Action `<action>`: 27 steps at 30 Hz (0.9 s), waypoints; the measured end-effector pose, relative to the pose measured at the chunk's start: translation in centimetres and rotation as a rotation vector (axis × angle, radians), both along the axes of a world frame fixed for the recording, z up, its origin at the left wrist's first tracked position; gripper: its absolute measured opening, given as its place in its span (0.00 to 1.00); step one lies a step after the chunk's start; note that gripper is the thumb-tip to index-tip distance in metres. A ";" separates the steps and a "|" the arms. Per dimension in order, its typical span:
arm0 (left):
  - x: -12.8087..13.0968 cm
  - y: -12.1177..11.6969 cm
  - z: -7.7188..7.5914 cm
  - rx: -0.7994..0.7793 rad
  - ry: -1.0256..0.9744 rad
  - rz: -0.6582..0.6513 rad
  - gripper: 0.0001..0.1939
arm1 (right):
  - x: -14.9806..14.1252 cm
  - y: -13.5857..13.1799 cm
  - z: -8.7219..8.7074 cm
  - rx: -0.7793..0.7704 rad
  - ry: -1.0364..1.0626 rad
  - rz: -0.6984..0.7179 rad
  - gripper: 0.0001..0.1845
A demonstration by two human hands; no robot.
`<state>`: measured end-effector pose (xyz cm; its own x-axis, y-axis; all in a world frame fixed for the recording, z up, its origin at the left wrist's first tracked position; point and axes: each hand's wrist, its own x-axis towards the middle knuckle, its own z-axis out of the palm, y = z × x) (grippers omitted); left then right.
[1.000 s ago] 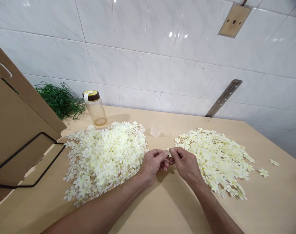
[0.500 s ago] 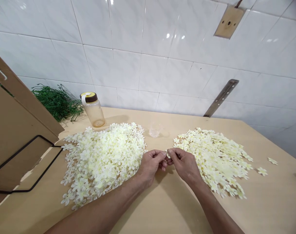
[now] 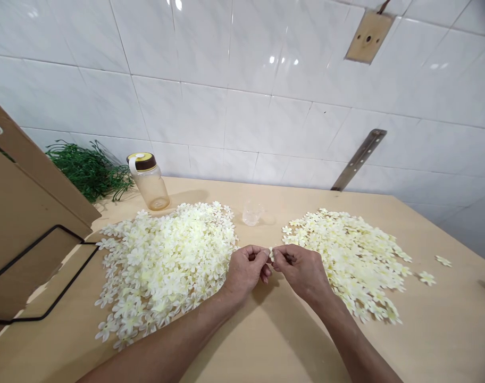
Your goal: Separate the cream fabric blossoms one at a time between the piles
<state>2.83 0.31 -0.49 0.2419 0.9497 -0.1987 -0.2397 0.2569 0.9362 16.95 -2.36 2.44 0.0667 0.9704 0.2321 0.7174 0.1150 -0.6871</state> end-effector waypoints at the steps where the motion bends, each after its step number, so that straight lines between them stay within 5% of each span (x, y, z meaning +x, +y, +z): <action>1: 0.0 0.0 0.0 0.006 0.007 -0.003 0.12 | 0.0 0.0 0.0 -0.008 0.013 -0.003 0.18; 10: -0.1 0.3 -0.2 -0.010 -0.052 0.017 0.11 | 0.6 0.5 -0.1 -0.228 0.363 0.053 0.17; 27: -0.3 -0.1 0.3 -0.013 -0.086 -0.008 0.12 | 0.1 0.0 0.2 0.042 -0.032 0.010 0.13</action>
<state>2.56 0.24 -0.20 0.2663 0.9452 -0.1887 -0.3171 0.2708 0.9089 17.02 -2.36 2.61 0.0487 0.9604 0.2742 0.7377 0.1505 -0.6581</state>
